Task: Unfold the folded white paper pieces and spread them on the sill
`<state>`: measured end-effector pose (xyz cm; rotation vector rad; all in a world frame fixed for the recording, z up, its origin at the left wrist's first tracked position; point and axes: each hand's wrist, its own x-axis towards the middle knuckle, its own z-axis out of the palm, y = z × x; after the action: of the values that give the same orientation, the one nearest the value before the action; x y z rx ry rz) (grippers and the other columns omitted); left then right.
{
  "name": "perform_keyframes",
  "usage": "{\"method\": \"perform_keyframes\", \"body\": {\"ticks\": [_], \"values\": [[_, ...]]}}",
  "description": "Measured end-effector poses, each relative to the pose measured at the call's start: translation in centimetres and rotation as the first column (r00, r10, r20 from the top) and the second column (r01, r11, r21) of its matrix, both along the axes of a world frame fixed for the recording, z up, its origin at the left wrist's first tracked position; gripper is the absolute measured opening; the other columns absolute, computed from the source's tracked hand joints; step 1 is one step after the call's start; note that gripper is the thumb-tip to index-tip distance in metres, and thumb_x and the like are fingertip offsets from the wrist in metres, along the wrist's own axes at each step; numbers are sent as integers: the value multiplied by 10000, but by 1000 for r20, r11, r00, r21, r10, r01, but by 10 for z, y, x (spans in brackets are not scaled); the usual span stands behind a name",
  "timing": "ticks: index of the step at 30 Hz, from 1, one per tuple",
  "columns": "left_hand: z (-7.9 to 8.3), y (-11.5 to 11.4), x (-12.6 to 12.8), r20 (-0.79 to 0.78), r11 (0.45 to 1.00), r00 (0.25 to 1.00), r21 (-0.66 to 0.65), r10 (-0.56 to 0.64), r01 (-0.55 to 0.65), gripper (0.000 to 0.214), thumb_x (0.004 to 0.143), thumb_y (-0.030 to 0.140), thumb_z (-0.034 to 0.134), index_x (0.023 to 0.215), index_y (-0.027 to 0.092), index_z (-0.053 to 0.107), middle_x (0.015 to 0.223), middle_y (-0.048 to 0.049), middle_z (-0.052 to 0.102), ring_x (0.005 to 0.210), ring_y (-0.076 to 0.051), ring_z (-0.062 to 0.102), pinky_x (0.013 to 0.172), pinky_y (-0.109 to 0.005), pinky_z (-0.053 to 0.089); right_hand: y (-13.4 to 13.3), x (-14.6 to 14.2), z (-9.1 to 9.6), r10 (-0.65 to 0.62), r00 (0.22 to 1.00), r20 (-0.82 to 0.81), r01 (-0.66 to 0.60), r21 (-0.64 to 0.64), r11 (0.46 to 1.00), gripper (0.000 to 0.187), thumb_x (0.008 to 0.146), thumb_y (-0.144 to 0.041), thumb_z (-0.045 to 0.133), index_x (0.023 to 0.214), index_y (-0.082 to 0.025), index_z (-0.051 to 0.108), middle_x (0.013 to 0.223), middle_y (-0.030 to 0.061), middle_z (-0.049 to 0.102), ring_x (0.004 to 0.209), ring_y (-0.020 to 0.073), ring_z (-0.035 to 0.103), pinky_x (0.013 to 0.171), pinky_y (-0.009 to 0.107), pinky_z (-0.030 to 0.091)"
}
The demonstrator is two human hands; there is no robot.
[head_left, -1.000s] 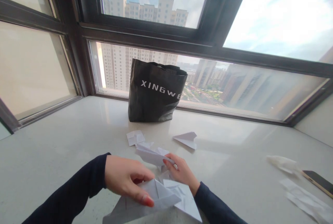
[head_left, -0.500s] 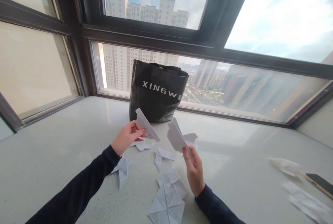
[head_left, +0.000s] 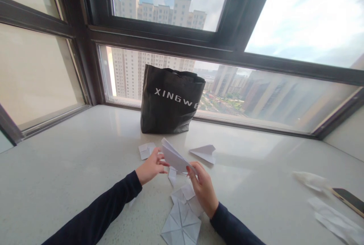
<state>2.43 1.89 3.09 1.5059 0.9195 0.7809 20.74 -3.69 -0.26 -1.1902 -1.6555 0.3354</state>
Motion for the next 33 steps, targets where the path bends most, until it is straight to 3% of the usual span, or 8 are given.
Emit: {"method": "perform_keyframes", "body": {"ticks": [2,4,7,9,12,18,24,33], "values": [[0,1,-3,-14,966,981,178,194,-188,596,588,-10,361,1149,159,248,1243,-152,395,1077,-221,468,868,-393,416,1,1,-1,-22,999,43,21,14,1000,233,894,-302,385,739,-187,515,701,24,521,667,159,499,608,250,414],[5,-2,-6,7,821,952,505,304,-266,616,637,8,346,1220,159,218,1320,-137,293,1186,-214,336,973,-401,297,1,1,-1,-15,995,101,14,16,1000,238,897,-285,377,726,-187,511,710,31,523,675,161,509,614,253,421],[14,-10,-9,-208,467,946,881,248,71,525,783,128,395,1284,153,240,1330,-131,315,1227,-255,259,1006,-425,220,0,1,-1,47,979,197,-50,11,999,216,900,-237,366,764,-190,527,737,42,533,684,161,522,628,256,439],[17,-14,-9,-457,392,865,848,205,356,570,830,314,500,1310,156,236,1345,-136,315,1239,-287,231,1016,-442,180,-2,0,0,99,964,248,-109,28,994,200,898,-202,356,819,-193,540,774,55,546,707,164,530,645,262,453],[16,-12,-10,-646,414,731,740,219,530,764,737,511,634,1300,133,282,1318,-152,363,1235,-313,238,1022,-482,130,-6,-2,4,183,934,307,-209,55,976,209,895,-169,344,892,-190,551,828,80,567,755,175,545,676,278,471],[21,-4,-13,-804,553,562,563,193,614,333,770,433,635,846,115,572,878,-129,598,904,-307,552,811,-409,416,-11,-3,7,254,918,305,-279,41,959,277,898,-165,335,1072,-207,547,878,83,591,784,179,568,694,283,486],[15,-12,-9,-892,693,433,396,134,602,358,764,456,624,938,149,562,892,-115,628,780,-295,612,610,-309,464,-4,0,-3,209,900,383,-229,7,973,356,880,-162,390,1225,-223,452,893,77,609,796,201,554,707,316,482],[6,-14,-3,-901,730,391,394,187,559,421,798,518,537,894,114,606,735,-155,646,705,-336,624,578,-347,465,-4,-3,-3,187,889,418,-201,-11,980,245,881,-196,415,1041,-229,597,795,70,626,717,203,534,655,320,451]]}}
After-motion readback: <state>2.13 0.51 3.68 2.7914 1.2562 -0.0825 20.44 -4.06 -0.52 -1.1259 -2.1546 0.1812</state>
